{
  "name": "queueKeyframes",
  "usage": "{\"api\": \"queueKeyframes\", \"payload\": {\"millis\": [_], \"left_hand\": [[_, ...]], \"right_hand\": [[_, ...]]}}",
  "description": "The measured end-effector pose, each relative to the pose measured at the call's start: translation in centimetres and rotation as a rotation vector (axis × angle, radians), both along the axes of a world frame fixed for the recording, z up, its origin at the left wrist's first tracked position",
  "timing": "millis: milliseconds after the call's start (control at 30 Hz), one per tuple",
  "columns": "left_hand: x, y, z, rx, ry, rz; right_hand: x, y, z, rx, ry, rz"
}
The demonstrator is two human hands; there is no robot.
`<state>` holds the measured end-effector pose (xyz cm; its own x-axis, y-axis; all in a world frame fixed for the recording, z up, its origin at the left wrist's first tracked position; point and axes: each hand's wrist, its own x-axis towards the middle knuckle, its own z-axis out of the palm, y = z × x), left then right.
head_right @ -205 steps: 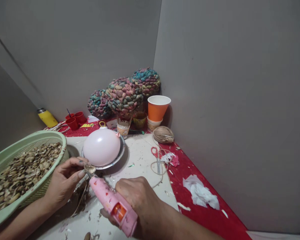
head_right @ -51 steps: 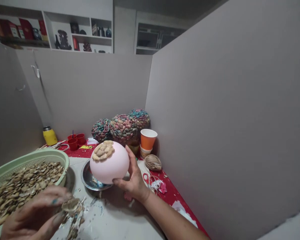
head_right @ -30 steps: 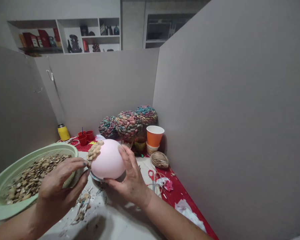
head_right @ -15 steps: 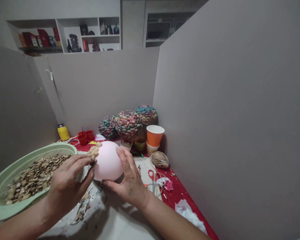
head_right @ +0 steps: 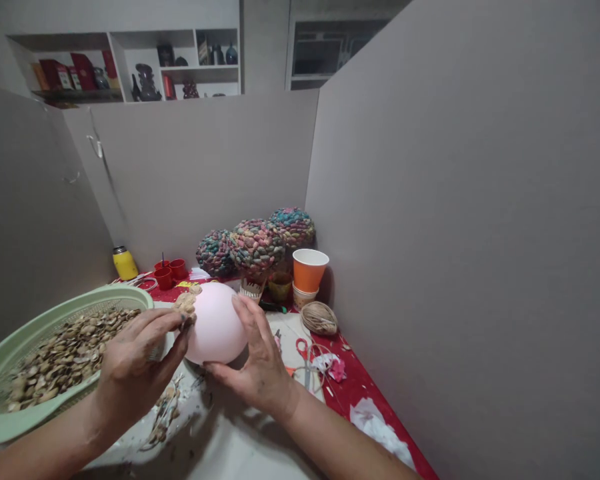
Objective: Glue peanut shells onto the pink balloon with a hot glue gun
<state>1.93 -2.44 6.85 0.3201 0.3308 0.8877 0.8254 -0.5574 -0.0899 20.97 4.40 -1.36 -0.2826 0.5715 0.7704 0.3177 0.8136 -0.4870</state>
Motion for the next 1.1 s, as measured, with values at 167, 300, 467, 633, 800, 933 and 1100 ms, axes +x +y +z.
{"api": "queueKeyframes", "payload": {"millis": [167,300,467,633,800,933,1100], "left_hand": [[-0.1,0.4,-0.4,0.004,0.010,-0.019],[-0.2,0.4,-0.7,-0.004,-0.023,-0.061],[-0.4,0.3,-0.8,-0.023,-0.299,-0.148],[-0.6,2.5,-1.8,-0.280,-0.670,-0.138],[-0.6,5.4,-4.1,-0.685,-0.930,-0.207],[-0.9,6.5,-5.5,-0.763,-0.970,-0.307],[-1.8,7.1,-6.8,-0.794,-0.972,-0.296]], "right_hand": [[0.1,0.0,-0.3,0.002,0.019,-0.011],[0.0,0.1,-0.4,-0.021,0.048,-0.011],[0.1,0.3,-0.4,-0.075,0.100,0.031],[0.1,1.0,-0.8,-0.168,0.141,0.102],[-0.1,2.7,-1.1,-0.264,0.172,0.142],[-0.7,3.7,-1.7,-0.281,0.125,0.156],[-0.4,4.6,-2.0,-0.247,-0.103,0.170]]}}
